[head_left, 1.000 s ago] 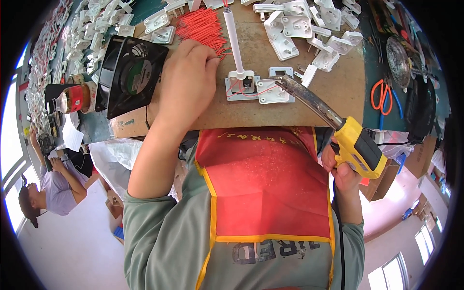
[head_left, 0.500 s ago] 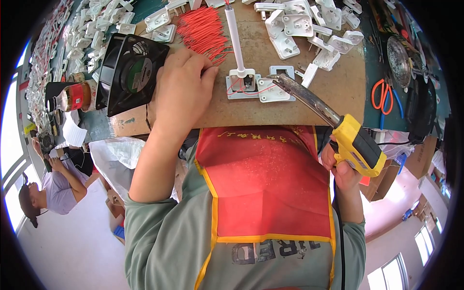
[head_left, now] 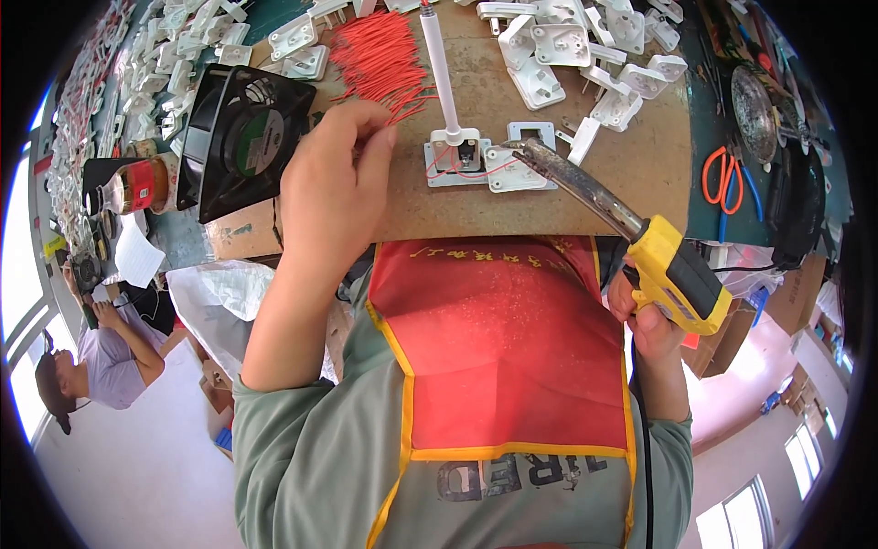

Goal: The person solders red wires onto a plastic housing assembly using a soldering iron.

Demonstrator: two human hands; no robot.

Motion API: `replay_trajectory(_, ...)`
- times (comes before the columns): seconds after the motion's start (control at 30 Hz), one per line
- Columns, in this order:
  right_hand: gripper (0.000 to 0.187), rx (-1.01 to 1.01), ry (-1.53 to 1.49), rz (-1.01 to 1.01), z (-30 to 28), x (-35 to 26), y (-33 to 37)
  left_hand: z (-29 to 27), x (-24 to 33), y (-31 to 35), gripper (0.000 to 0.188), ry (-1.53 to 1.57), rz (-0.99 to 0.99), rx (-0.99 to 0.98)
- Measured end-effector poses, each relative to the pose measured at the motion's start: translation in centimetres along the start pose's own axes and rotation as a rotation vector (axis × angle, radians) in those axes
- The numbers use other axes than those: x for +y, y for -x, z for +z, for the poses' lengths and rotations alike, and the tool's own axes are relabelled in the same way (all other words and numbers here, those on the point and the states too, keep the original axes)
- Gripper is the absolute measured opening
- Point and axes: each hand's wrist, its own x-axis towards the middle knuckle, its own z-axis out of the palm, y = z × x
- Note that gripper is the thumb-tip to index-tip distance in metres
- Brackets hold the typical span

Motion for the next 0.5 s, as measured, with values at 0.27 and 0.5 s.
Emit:
replay_trajectory(0.27,0.047,-0.006,0.129,0.001,0.3,-0.4,-0.1,-0.5,0.2,1.5,0.011,0.142,0.217,-0.045)
replay_trajectory(0.5,0.047,-0.043,0.158,-0.004,0.5,0.1,-0.1,1.5,0.9,2.8,0.014,0.102,0.267,-0.02)
